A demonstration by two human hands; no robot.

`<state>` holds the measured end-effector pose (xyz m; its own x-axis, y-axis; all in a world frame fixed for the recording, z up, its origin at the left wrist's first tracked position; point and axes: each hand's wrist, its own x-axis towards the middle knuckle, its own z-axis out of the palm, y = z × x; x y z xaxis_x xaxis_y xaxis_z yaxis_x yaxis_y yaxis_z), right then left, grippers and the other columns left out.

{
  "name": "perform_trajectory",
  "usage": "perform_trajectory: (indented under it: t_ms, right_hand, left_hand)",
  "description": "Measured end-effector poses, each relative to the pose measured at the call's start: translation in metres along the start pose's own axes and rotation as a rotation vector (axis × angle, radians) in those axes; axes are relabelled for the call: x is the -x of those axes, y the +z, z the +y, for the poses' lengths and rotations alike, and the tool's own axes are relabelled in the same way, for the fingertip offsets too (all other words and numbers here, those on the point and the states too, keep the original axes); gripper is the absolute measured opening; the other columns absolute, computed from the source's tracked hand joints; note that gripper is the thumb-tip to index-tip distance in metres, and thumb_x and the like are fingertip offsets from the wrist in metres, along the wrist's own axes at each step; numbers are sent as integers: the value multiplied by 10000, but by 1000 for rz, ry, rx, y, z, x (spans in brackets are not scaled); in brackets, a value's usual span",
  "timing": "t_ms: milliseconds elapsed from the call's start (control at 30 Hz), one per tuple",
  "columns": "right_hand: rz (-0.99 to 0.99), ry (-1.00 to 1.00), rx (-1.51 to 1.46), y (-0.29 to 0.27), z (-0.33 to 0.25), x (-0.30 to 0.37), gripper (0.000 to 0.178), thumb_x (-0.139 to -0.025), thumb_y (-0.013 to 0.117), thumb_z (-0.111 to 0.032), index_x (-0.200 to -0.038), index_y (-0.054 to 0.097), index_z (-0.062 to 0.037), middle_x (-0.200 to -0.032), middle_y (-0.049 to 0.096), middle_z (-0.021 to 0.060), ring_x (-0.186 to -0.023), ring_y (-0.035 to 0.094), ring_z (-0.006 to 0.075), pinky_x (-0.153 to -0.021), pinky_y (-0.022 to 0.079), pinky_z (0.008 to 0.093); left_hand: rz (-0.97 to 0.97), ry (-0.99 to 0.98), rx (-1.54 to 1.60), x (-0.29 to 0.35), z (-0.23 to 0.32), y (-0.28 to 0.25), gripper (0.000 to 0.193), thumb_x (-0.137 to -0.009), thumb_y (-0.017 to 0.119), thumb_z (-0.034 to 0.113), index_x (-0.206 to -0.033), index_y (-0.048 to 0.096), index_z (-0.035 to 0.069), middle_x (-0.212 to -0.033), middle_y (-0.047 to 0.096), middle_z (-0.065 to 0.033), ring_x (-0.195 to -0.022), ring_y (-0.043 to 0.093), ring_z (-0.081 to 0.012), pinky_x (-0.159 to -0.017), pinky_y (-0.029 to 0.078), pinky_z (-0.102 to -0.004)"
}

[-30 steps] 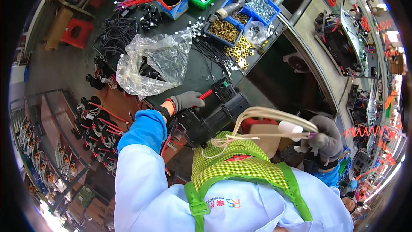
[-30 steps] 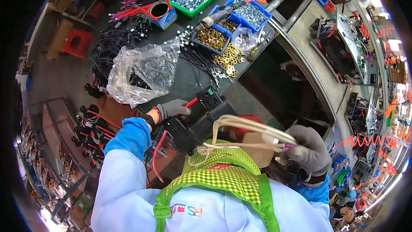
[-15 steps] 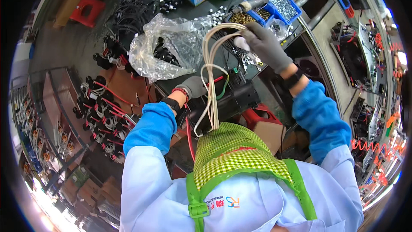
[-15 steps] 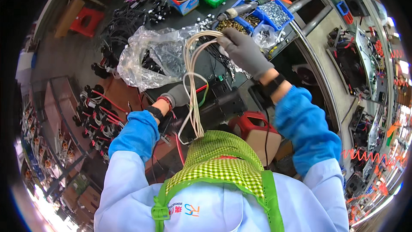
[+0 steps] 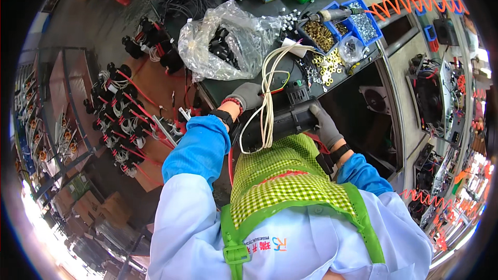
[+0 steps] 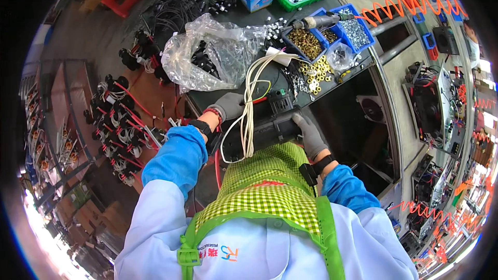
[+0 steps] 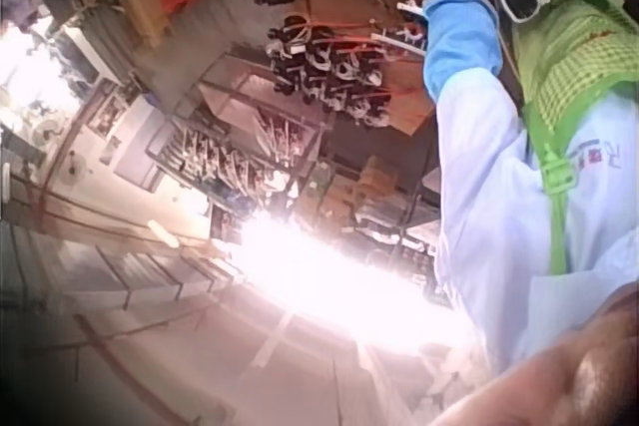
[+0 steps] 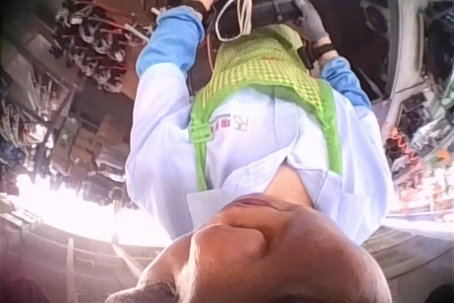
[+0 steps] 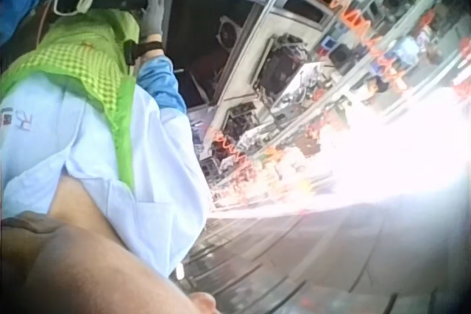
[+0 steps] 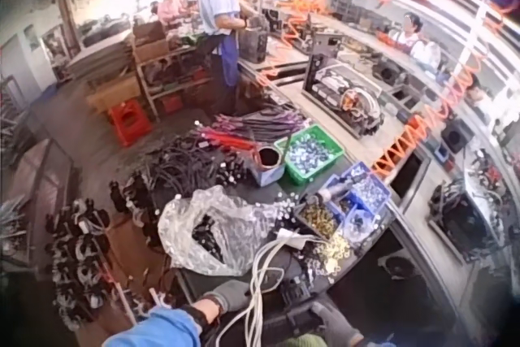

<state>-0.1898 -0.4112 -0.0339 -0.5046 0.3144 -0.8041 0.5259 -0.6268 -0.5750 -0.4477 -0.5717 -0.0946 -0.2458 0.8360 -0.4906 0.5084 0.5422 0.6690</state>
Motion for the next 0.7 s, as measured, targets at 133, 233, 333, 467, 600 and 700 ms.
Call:
perform_trajectory:
  t_ms: [133, 233, 333, 467, 600, 700]
  right_hand:
    - [-24, -67, 56, -1, -6, -12, 457, -918, 623, -416, -1265, 580, -121, -1077, 642, 4, -969, 592, 118, -813, 478, 300]
    - [37, 12, 111, 22, -37, -5, 419, -922, 646, -358, -1238, 596, -88, -1053, 649, 11, -947, 596, 100, -761, 494, 283]
    - [-63, -43, 196, 26, -54, -14, 421, -911, 672, -321, -1255, 586, -93, -1082, 639, 17, -942, 601, 99, -738, 505, 290]
    - [-202, -435, 864, -30, -13, -50, 397, -949, 620, -259, -1240, 550, 1, -1013, 663, 123, -966, 642, 250, -832, 509, 360]
    - [-200, 1, 629, -1, -77, -18, 488, -941, 640, -341, -1276, 531, -5, -1015, 655, 66, -890, 607, 171, -741, 508, 310]
    - [-386, 72, 858, -21, -112, -28, 607, -911, 664, -421, -1335, 524, -10, -1019, 656, 52, -832, 595, 135, -723, 507, 294]
  left_hand:
    - [95, 28, -28, 6, -5, 8, 316, -847, 624, 338, -1012, 694, 77, -944, 672, -222, -916, 639, -407, -801, 506, -459]
    - [92, -91, -9, 23, -3, -7, 317, -843, 625, 339, -1002, 684, 70, -932, 669, -223, -898, 633, -412, -786, 493, -474]
    - [120, -84, -23, 23, -15, -5, 321, -849, 616, 344, -1011, 680, 75, -954, 668, -223, -897, 633, -414, -787, 492, -480]
    - [34, -137, -156, 15, 1, -6, 344, -873, 570, 372, -1035, 684, 90, -983, 670, -223, -905, 633, -419, -820, 492, -495]
    - [96, -246, -264, 37, 23, -20, 413, -870, 571, 385, -1151, 644, 92, -1116, 660, -201, -1021, 626, -393, -881, 495, -475]
    - [284, -275, -276, 71, 38, -69, 283, -855, 558, 319, -998, 671, 104, -949, 680, -181, -899, 655, -374, -815, 512, -482]
